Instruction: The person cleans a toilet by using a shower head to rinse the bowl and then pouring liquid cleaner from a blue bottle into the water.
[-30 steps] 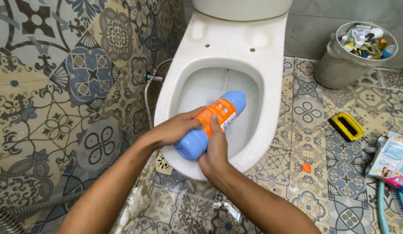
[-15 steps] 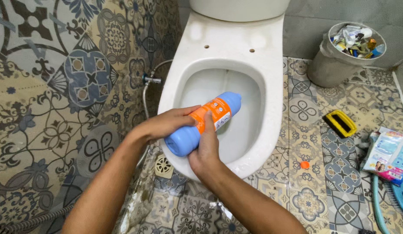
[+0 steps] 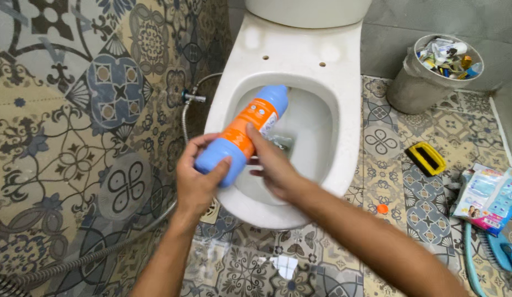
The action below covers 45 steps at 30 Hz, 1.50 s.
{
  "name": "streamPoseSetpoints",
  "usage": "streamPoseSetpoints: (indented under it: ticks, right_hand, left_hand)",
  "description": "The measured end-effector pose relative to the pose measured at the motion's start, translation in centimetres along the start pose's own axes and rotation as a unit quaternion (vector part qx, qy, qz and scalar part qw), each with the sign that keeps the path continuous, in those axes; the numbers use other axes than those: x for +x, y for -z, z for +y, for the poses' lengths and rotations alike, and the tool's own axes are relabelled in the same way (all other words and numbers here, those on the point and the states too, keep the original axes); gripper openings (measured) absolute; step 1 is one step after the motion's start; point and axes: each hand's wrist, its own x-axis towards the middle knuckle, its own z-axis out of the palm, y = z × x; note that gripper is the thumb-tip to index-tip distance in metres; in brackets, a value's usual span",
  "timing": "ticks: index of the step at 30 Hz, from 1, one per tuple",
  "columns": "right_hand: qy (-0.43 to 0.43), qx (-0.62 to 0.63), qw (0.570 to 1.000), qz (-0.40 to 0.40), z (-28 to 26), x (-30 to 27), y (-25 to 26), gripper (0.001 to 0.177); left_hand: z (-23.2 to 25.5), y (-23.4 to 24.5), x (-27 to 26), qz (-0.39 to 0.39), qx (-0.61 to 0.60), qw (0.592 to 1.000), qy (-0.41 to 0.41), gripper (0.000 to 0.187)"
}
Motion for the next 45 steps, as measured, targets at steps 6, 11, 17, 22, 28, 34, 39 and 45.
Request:
streamPoseSetpoints:
  ticks: [6,11,17,22,28,34,39,45]
  right_hand:
    - [0.302,-0.663,0.683,-0.043,-10.2,0.6,3.2,0.057]
    - [0.456,-0.736,0.44,-0.238,-14.9,3.6,-0.3,0.093]
    - [0.107,-0.814,0.522,-0.233,-15.8,4.7,-2.4,0.08]
    - [0.082,-0.767,0.597,-0.223,-16.7,6.2,-1.6,0.081]
    - [0.098,-0.771,0.573,-0.259,-16.9,8.9,-1.0,0.074]
    - [0.113,-0.713,0.62,-0.308,-17.1,11.2,0.6,0.072]
    - [0.125,-0.64,0.676,-0.343,-16.1,11.8,2.1,0.069]
    - [0.158,-0.658,0.663,-0.32,-16.4,11.6,3.2,0.07]
  left_hand:
    - [1.1,3.5,3.9,0.03,0.037,0.999,0.023,0.037]
    - [1.8,3.4,6.5,0.015,-0.048,0.986,0.16,0.034]
    - [0.3,4.0,8.6,0.004,-0.15,0.975,0.164,0.07]
    - [-4.2,0.4,8.5,0.014,-0.372,0.913,0.165,0.098]
    - [-6.9,-4.6,9.5,0.027,-0.297,0.946,0.128,0.059]
    - [-6.7,-6.7,11.3,0.096,-0.234,0.953,0.166,0.045]
    - [-6.7,-7.1,11.8,0.098,-0.216,0.953,0.187,0.039]
    - [-6.1,-7.6,12.1,0.079,-0.207,0.953,0.207,0.036]
